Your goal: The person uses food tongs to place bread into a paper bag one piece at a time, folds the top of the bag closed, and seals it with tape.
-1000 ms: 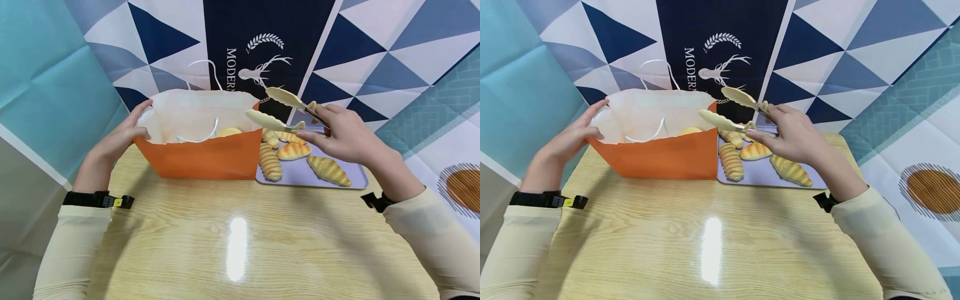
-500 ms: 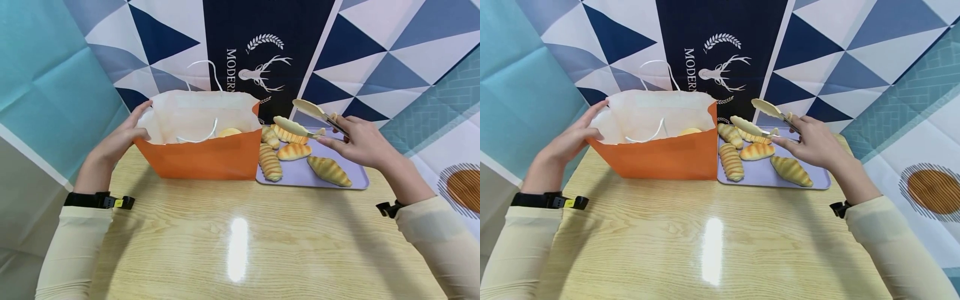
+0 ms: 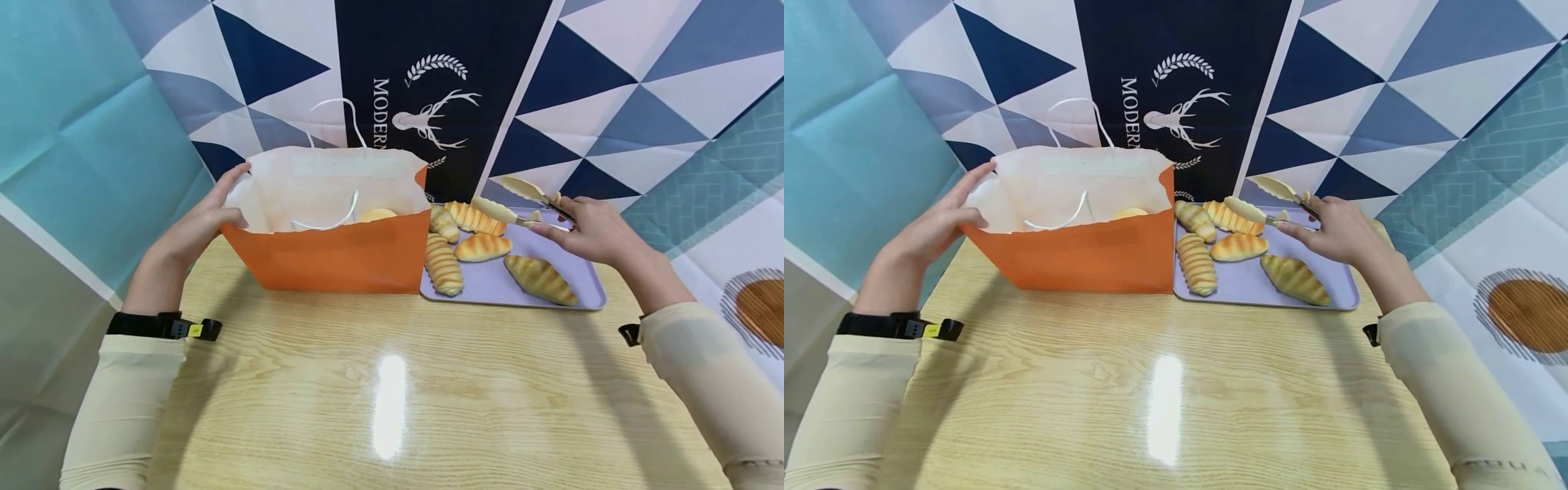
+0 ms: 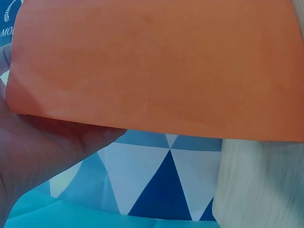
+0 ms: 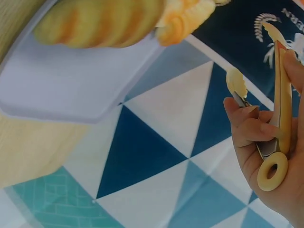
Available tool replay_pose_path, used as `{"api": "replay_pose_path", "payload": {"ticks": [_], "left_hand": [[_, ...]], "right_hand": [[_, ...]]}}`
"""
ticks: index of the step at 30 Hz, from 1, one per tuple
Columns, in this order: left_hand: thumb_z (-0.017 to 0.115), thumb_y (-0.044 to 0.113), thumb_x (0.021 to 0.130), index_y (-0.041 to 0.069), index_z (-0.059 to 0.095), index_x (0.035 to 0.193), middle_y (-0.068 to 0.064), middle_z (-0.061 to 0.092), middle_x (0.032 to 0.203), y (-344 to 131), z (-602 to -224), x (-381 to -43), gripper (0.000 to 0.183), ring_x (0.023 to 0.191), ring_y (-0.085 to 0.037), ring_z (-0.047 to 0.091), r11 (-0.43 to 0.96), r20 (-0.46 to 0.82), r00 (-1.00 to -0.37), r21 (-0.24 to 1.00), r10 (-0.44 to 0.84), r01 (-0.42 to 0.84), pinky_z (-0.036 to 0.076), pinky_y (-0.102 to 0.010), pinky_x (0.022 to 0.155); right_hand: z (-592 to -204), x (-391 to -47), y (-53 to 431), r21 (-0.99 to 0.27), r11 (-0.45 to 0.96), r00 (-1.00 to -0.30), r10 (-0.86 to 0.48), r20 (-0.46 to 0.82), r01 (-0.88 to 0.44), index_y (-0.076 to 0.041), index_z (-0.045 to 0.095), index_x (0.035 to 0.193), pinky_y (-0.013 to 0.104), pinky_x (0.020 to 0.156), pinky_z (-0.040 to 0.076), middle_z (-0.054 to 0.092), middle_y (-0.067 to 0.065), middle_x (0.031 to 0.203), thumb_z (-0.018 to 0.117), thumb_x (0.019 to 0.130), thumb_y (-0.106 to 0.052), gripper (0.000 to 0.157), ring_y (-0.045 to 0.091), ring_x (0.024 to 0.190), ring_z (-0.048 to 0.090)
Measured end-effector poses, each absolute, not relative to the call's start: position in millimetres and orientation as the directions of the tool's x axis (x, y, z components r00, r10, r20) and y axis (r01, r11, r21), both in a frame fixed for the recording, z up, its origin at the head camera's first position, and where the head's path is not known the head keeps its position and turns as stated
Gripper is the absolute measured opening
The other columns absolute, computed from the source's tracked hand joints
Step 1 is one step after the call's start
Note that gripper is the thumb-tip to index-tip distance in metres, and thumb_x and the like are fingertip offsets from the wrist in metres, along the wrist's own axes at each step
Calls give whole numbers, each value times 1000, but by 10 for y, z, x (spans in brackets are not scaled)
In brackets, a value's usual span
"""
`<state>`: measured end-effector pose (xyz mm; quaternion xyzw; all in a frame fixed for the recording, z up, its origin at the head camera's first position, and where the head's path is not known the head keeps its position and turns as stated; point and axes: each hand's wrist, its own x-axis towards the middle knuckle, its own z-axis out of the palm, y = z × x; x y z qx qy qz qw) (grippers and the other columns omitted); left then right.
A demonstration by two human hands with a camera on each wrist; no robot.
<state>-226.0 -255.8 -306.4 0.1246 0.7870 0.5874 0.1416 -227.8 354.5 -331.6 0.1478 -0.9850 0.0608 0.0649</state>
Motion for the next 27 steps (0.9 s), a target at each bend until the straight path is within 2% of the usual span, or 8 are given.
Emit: {"api": "replay_pose_path", "payload": {"ticks": [3,7,14,27], "left_hand": [[43,1,87,37,3,158,6,-8,163,-2560,-3065,-2264,89,144,-23,-1,280,-74,-929,960,361,32,5,-68,112],[44,3,88,37,3,158,7,-9,163,-2559,-3069,-2268,89,144,-24,-2,281,-78,-930,959,359,28,5,-69,112],[44,2,87,36,3,158,8,-9,163,-2560,-3079,-2265,89,144,-24,-2,283,-74,-929,958,362,34,5,-69,111],[44,2,87,35,4,159,5,-7,163,-2567,-3083,-2270,89,143,-25,0,273,-60,-928,961,368,46,6,-69,111]], "right_hand": [[-3385,-2352,3589,-106,951,-954,-280,107,-291,14,56,128,55,67,45,62,32,96,57,90,-58,80,42,82,56],[-3463,-2435,3622,-103,961,-967,-254,26,-255,15,45,139,66,81,44,56,42,120,52,90,-64,94,52,104,53],[-3612,-2563,3636,-100,962,-966,-258,-22,-254,17,45,138,67,90,41,54,44,123,50,90,-66,96,55,110,50],[-3773,-2658,3585,-93,958,-960,-277,-50,-272,9,44,144,66,93,41,53,43,126,53,88,-66,94,52,112,51]]}}
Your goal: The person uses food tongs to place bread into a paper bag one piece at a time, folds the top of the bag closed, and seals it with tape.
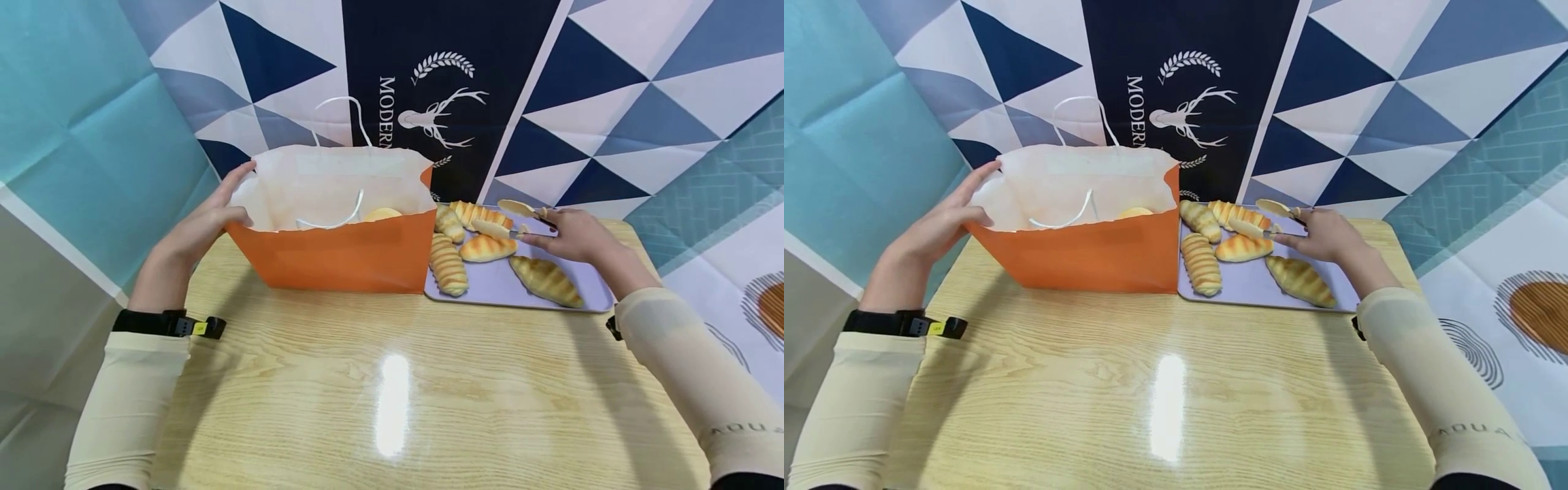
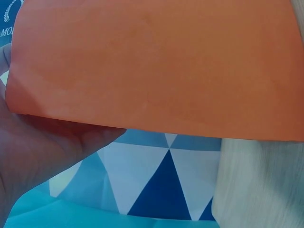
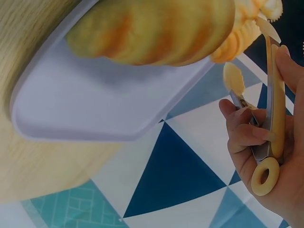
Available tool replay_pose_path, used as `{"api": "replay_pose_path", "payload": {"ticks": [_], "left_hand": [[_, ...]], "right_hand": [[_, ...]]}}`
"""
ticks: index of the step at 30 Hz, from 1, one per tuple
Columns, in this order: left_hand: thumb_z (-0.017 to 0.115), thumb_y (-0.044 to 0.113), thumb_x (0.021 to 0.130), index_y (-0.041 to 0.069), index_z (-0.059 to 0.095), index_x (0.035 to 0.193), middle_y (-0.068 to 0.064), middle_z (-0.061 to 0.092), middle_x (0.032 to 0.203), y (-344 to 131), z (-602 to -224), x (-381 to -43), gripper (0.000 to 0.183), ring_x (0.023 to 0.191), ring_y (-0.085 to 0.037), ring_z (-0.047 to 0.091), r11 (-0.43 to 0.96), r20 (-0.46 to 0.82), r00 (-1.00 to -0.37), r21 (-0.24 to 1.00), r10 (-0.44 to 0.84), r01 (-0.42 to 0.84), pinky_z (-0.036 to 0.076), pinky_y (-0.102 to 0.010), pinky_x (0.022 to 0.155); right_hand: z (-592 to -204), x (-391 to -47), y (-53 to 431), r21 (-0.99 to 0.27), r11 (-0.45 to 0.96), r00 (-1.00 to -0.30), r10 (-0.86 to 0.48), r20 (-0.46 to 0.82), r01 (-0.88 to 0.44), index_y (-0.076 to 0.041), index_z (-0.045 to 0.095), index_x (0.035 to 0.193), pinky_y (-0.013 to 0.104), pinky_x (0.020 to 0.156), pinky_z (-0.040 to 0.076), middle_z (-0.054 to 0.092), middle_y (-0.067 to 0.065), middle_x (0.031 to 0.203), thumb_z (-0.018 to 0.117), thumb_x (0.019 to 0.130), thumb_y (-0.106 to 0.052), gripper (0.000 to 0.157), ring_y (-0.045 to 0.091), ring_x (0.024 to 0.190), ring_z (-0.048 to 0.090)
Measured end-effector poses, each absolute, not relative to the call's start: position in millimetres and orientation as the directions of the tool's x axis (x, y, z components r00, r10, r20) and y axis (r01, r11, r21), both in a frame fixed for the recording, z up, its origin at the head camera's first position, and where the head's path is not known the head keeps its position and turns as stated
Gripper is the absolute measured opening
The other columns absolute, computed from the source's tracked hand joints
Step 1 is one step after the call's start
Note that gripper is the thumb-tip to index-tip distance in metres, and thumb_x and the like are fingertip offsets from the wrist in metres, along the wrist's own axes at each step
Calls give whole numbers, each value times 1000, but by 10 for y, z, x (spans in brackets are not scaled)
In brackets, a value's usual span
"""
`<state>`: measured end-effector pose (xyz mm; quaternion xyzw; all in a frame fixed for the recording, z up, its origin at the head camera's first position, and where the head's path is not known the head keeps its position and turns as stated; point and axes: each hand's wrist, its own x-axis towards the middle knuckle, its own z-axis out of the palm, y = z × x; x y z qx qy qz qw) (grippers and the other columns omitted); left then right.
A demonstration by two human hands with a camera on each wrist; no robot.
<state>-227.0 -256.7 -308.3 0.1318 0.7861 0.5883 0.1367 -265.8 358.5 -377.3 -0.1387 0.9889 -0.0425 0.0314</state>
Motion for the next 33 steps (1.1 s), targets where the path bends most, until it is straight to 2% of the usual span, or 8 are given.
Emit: {"api": "replay_pose_path", "payload": {"ticks": [6,10,14,22,25,30,33], "left_hand": [[45,2,87,35,5,159,6,-7,163,-2573,-3068,-2268,88,143,-25,-1,285,-59,-929,957,366,52,7,-70,111],[44,2,87,34,5,159,4,-6,164,-2568,-3066,-2262,88,143,-26,1,277,-56,-928,959,368,52,7,-69,111],[44,2,87,34,5,159,3,-5,164,-2561,-3068,-2259,88,143,-26,3,268,-56,-927,962,371,49,8,-68,112],[44,1,87,32,5,159,3,-5,163,-2548,-3074,-2254,88,143,-26,4,263,-53,-926,963,373,51,9,-68,112],[43,0,87,33,4,159,3,-5,163,-2540,-3074,-2247,88,143,-25,4,253,-54,-924,966,378,47,9,-67,112],[43,-1,86,32,4,159,4,-6,163,-2534,-3075,-2240,89,143,-24,4,254,-52,-924,966,378,50,10,-67,112],[43,-1,86,32,4,159,3,-5,164,-2528,-3070,-2243,89,143,-24,4,254,-48,-925,966,378,54,10,-67,112]], "right_hand": [[-3804,-2733,3570,-89,962,-960,-266,-85,-258,11,46,142,66,92,42,56,42,124,52,89,-66,93,50,108,54],[-3804,-2780,3564,-81,967,-962,-249,-113,-241,13,49,138,64,85,46,61,39,115,51,88,-67,94,44,96,58],[-3803,-2812,3561,-74,971,-961,-237,-140,-229,9,47,142,58,78,47,65,35,106,49,88,-70,95,37,84,56],[-3786,-2842,3560,-59,968,-953,-251,-168,-245,4,42,147,58,79,46,63,36,110,48,88,-70,94,37,86,55],[-3780,-2850,3565,-48,966,-952,-258,-166,-253,4,44,146,58,78,47,65,34,105,48,89,-69,92,37,84,55],[-3779,-2852,3581,-35,961,-950,-275,-146,-273,4,47,144,54,72,46,67,24,87,50,90,-67,89,34,76,54],[-3776,-2845,3592,-36,958,-949,-286,-132,-284,5,48,143,53,70,46,68,25,85,51,90,-65,88,33,73,54]]}}
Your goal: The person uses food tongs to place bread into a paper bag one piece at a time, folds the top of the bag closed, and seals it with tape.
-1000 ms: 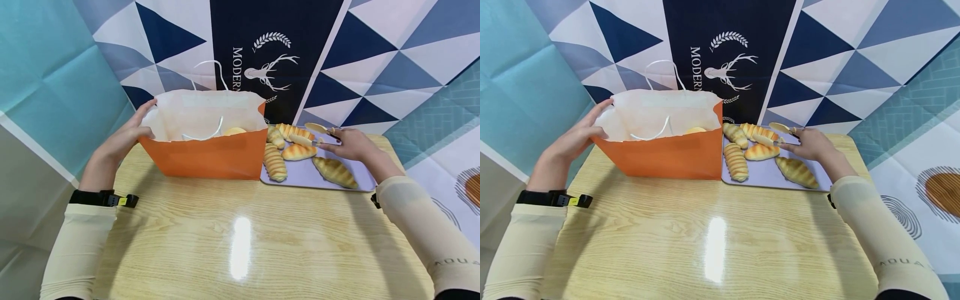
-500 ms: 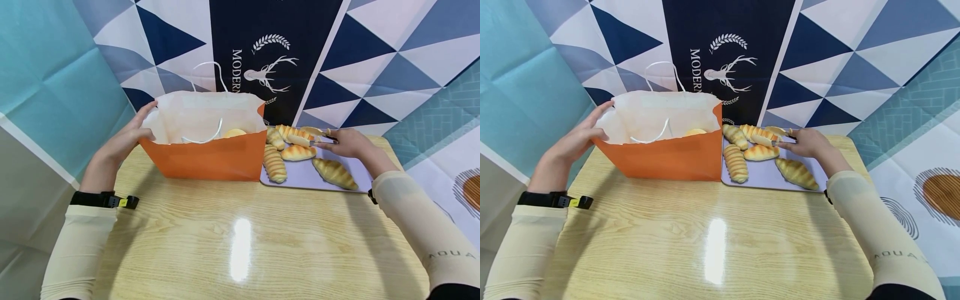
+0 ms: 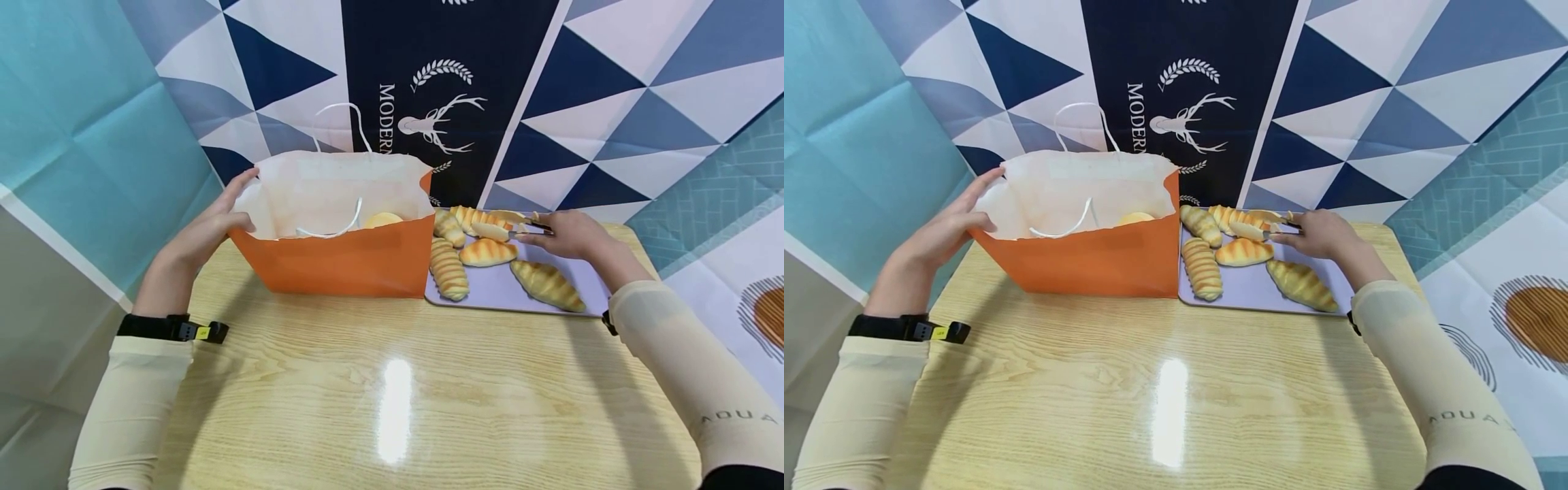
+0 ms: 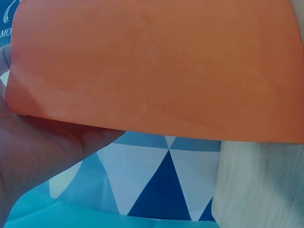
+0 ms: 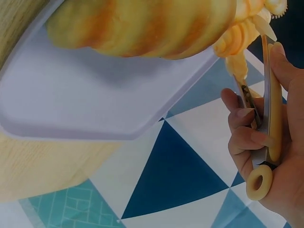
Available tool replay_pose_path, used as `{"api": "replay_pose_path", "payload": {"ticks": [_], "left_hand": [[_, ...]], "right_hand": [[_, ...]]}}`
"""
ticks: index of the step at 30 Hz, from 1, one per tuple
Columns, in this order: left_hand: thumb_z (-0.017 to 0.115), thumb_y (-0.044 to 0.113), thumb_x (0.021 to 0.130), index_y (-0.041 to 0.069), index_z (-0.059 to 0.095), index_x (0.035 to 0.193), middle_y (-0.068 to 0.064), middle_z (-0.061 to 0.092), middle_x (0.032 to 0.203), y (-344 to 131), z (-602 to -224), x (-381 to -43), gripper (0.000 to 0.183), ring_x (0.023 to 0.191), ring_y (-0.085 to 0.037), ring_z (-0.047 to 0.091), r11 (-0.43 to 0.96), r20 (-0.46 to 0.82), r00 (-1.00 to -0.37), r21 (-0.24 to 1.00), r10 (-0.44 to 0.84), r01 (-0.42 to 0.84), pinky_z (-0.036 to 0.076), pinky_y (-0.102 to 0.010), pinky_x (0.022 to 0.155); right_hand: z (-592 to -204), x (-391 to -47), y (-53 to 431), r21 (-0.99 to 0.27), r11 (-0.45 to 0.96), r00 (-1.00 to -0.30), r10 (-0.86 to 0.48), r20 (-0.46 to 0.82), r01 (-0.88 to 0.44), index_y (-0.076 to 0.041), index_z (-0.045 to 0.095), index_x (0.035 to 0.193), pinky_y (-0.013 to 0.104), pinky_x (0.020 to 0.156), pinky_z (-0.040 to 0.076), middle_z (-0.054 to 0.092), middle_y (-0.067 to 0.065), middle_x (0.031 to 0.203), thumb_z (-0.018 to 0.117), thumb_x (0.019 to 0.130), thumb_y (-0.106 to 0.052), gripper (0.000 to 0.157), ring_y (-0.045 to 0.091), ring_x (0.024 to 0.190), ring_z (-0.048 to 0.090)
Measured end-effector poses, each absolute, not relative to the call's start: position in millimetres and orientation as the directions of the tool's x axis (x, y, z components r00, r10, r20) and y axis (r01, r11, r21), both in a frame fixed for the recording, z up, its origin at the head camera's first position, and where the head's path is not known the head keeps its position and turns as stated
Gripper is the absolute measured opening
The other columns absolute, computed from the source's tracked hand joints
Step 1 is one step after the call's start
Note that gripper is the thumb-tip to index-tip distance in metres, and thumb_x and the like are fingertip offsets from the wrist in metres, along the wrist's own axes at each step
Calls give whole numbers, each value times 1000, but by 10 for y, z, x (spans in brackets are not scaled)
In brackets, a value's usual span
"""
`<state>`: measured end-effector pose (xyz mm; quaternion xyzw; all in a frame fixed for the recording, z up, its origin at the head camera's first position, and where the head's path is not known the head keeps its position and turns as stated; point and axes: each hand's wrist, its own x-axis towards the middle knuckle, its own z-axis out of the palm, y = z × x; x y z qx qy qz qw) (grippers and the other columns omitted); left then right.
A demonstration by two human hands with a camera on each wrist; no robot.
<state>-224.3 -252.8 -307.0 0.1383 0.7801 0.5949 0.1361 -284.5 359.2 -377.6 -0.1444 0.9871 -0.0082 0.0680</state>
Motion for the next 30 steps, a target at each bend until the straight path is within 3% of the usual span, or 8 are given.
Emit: {"api": "replay_pose_path", "payload": {"ticks": [4,12,22,30], "left_hand": [[43,-1,86,32,4,159,3,-5,164,-2526,-3074,-2243,89,143,-25,4,254,-48,-925,966,377,54,9,-67,112],[42,-1,86,33,4,159,4,-6,163,-2531,-3063,-2237,89,143,-24,4,250,-46,-924,967,379,54,10,-66,111],[43,0,86,32,5,159,2,-3,164,-2534,-3067,-2247,89,142,-24,7,257,-52,-928,965,368,48,10,-66,112],[43,0,86,33,4,159,2,-2,164,-2530,-3067,-2241,89,142,-25,7,259,-60,-930,965,364,40,10,-66,112]], "right_hand": [[-3776,-2823,3610,-42,957,-950,-291,-115,-288,6,49,142,58,74,48,69,33,97,54,90,-63,86,34,77,57],[-3783,-2801,3661,-37,953,-950,-303,-75,-301,7,52,139,61,78,48,66,36,109,55,90,-61,83,38,84,61],[-3713,-2767,3701,-71,944,-945,-324,-41,-321,8,52,138,59,74,48,67,35,107,55,91,-59,83,37,80,61],[-3573,-2699,3691,-95,947,-949,-313,-42,-308,10,49,140,63,82,46,61,38,120,51,91,-64,89,47,98,59]]}}
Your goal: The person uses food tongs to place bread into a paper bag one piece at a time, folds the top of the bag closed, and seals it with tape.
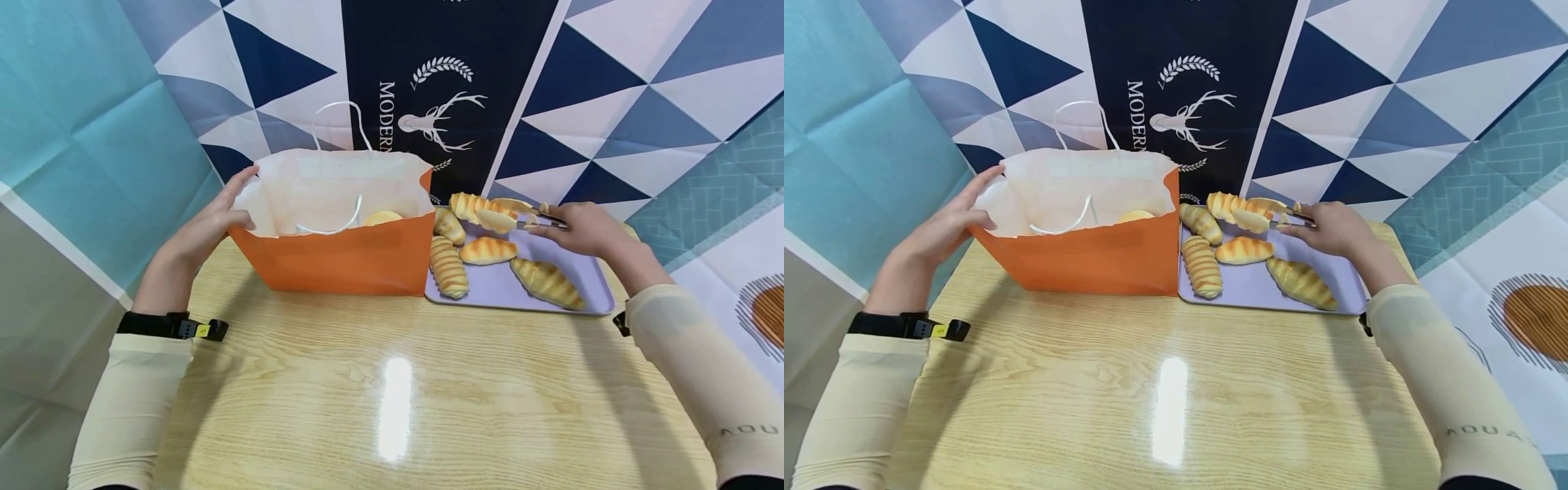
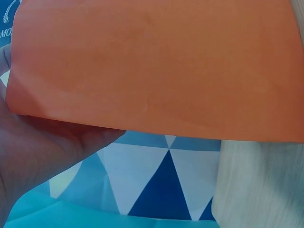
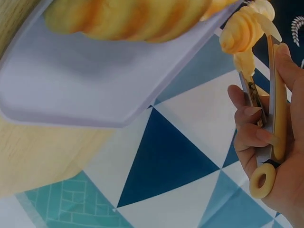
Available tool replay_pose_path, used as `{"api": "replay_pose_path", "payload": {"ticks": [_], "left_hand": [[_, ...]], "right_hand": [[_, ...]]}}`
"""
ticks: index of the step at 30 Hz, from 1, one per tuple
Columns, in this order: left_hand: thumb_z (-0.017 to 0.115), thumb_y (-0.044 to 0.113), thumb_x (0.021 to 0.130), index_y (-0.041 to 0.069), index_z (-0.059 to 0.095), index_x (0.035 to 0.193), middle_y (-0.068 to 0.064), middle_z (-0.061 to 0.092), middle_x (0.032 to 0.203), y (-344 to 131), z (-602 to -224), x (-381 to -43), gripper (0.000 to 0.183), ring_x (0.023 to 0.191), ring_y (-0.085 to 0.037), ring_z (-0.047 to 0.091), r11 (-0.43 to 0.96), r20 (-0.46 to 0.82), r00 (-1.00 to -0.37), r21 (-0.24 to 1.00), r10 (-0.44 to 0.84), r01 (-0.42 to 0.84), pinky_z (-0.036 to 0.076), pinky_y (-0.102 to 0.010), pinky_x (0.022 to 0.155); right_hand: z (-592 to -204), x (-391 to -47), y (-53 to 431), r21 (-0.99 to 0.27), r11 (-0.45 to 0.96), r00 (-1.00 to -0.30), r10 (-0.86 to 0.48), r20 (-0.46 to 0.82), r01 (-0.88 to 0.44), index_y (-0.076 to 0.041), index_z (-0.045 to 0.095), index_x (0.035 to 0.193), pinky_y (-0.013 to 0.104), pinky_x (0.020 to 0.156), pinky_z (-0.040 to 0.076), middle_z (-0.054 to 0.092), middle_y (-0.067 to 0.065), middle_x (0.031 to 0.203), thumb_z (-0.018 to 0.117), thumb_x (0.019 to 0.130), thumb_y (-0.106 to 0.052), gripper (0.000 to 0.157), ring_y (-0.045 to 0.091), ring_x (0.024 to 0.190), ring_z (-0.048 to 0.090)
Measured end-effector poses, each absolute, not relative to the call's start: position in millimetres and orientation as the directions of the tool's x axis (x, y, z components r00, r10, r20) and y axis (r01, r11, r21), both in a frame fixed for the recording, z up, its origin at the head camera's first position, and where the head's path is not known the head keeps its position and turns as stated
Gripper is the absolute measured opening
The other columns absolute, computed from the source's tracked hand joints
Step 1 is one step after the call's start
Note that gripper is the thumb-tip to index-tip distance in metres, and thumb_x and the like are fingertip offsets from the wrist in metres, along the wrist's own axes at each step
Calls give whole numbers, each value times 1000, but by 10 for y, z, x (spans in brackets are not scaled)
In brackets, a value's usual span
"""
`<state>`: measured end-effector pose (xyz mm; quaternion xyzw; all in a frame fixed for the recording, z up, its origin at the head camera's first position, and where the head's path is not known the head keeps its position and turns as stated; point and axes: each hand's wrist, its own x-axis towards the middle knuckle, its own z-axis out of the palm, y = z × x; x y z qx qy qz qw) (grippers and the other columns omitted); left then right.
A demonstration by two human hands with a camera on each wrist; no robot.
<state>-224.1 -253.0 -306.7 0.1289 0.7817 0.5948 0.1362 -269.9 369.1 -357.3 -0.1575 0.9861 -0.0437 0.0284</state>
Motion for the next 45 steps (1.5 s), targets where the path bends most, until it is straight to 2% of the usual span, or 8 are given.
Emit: {"api": "replay_pose_path", "payload": {"ticks": [6,14,21,27,30,34,39,45], "left_hand": [[42,-1,86,32,4,159,2,-3,164,-2523,-3052,-2236,89,143,-25,7,262,-54,-927,964,372,49,12,-66,111],[43,-2,86,33,3,159,3,-7,164,-2528,-3052,-2229,90,143,-25,4,270,-59,-927,962,371,47,11,-68,111],[43,-1,86,34,3,159,3,-6,164,-2529,-3053,-2228,90,143,-25,4,270,-67,-927,962,369,38,10,-67,111],[43,-1,86,32,3,159,1,-4,164,-2519,-3048,-2233,89,142,-26,6,271,-67,-927,962,370,39,10,-67,111],[43,0,87,32,2,159,1,-4,164,-2514,-3041,-2230,89,142,-26,5,276,-69,-927,960,368,38,10,-68,111],[43,0,87,33,3,159,2,-5,164,-2519,-3047,-2229,89,143,-26,4,281,-70,-928,959,366,38,9,-68,111],[43,-1,87,33,3,159,2,-5,164,-2532,-3061,-2240,89,143,-25,4,266,-60,-925,963,375,45,11,-67,111],[44,0,87,34,4,159,2,-4,164,-2544,-3061,-2241,89,143,-25,6,274,-61,-926,961,372,47,11,-67,111]], "right_hand": [[-3445,-2627,3690,-101,942,-947,-321,-7,-319,7,48,142,66,86,44,57,39,126,52,92,-61,84,53,106,55],[-3251,-2534,3602,-94,924,-929,-364,71,-370,5,50,141,64,81,45,59,37,125,55,93,-55,77,51,101,57],[-3021,-2461,3464,-86,906,-907,-402,127,-414,6,48,143,66,87,43,56,36,129,56,95,-50,74,51,108,54],[-2825,-2388,3331,-105,890,-888,-421,183,-444,5,49,142,66,86,43,54,34,134,59,95,-45,70,50,106,55],[-2755,-2357,3281,-111,890,-887,-417,199,-443,7,48,142,64,82,44,56,34,131,59,95,-45,71,48,100,57],[-2661,-2328,3214,-95,887,-878,-423,226,-452,8,49,141,58,71,45,61,31,118,60,95,-43,69,41,85,58],[-2543,-2283,3140,-72,869,-842,-450,299,-490,4,51,141,53,65,44,64,27,111,64,94,-38,64,37,74,56],[-2430,-2248,3018,-22,833,-772,-503,388,-553,-3,64,124,43,58,38,59,13,84,67,92,-32,44,27,60,48]]}}
